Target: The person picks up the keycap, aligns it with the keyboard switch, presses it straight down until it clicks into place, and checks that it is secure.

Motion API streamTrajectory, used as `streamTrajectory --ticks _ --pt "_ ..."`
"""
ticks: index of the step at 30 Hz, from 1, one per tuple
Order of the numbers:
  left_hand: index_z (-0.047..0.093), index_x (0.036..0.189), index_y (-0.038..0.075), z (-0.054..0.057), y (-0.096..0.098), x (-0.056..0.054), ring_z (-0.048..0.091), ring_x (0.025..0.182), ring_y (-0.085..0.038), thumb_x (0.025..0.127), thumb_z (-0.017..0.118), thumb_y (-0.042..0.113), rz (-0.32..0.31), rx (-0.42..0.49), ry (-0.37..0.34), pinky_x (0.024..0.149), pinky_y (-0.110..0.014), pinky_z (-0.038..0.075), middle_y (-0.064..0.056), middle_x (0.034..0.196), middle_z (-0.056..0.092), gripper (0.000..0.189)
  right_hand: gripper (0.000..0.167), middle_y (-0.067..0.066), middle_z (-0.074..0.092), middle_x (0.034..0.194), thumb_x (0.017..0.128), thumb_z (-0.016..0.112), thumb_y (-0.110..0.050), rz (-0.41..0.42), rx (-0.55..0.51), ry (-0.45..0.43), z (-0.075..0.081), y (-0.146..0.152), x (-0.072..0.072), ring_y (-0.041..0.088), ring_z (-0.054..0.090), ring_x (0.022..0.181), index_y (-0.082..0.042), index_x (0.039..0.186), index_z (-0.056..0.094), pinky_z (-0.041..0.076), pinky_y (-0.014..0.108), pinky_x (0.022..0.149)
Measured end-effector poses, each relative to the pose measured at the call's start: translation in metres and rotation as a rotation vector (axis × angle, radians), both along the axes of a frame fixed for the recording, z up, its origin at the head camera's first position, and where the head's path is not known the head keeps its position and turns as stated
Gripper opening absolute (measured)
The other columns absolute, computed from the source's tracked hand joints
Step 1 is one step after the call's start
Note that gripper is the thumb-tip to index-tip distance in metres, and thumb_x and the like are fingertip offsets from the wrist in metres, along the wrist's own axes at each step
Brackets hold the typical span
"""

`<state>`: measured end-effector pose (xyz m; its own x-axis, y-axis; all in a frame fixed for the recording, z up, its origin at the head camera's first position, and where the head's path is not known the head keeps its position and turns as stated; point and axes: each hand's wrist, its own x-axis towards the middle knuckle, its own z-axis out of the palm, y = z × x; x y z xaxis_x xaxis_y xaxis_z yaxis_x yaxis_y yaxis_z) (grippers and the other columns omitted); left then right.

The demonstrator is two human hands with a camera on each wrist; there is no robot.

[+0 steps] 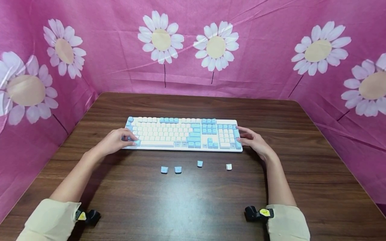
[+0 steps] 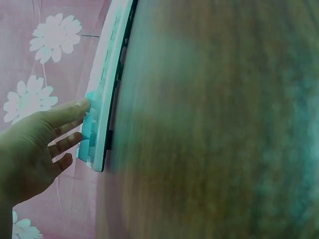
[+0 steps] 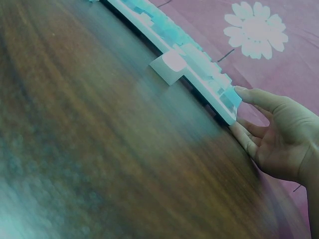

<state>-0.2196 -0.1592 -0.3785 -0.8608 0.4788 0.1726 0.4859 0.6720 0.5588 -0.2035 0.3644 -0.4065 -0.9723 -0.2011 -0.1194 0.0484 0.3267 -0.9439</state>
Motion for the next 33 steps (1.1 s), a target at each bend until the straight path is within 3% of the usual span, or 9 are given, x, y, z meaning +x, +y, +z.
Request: streamTrajectory --ticks 7,12,23,29,33 --pt "0.070 0.088 0.006 0.000 -0.001 -0.002 0.048 0.069 -0.014 0.077 0.075 0.011 0.009 0.007 -0.021 0.062 -0.031 0.039 0.002 0.078 0.061 0.013 0.062 0.025 0.038 0.129 0.089 0.063 -0.022 -0.003 0.009 0.005 0.000 0.000 0.001 0.009 0.052 0.101 -0.011 0.143 0.033 0.044 0.020 0.080" --pt "0.069 0.086 0.004 0.002 -0.002 -0.006 0.049 0.067 -0.014 0.076 0.076 0.009 -0.002 0.024 -0.089 0.060 -0.029 0.041 0.001 0.076 0.062 0.014 0.063 0.023 0.038 0.127 0.089 0.062 -0.021 -0.012 0.004 -0.013 0.000 -0.001 0.001 0.009 0.052 0.099 -0.010 0.143 0.031 0.045 0.022 0.080" --pt "0.070 0.083 0.004 0.014 -0.004 -0.031 0.052 0.078 -0.015 0.073 0.078 0.014 -0.077 -0.011 -0.380 0.073 -0.030 0.042 -0.003 0.086 0.065 0.016 0.065 0.024 0.038 0.127 0.089 0.063 -0.022 -0.013 0.008 -0.018 0.003 -0.002 0.002 0.008 0.053 0.098 -0.009 0.144 0.030 0.045 0.022 0.080" --pt "0.070 0.079 0.002 0.015 -0.005 -0.037 0.047 0.069 -0.012 0.072 0.079 0.011 -0.141 -0.041 -0.390 0.065 -0.027 0.040 0.001 0.074 0.060 0.015 0.064 0.024 0.039 0.126 0.089 0.062 -0.020 -0.018 0.009 -0.016 0.001 -0.003 0.001 0.008 0.053 0.097 -0.009 0.144 0.030 0.045 0.021 0.079" --pt "0.069 0.078 0.002 0.018 -0.002 -0.039 0.044 0.066 -0.012 0.071 0.079 0.008 -0.133 -0.058 -0.428 0.062 -0.025 0.038 0.002 0.066 0.054 0.014 0.064 0.024 0.039 0.126 0.089 0.063 -0.021 -0.018 0.007 -0.013 0.001 -0.001 0.001 0.008 0.053 0.097 -0.009 0.144 0.031 0.045 0.021 0.079"
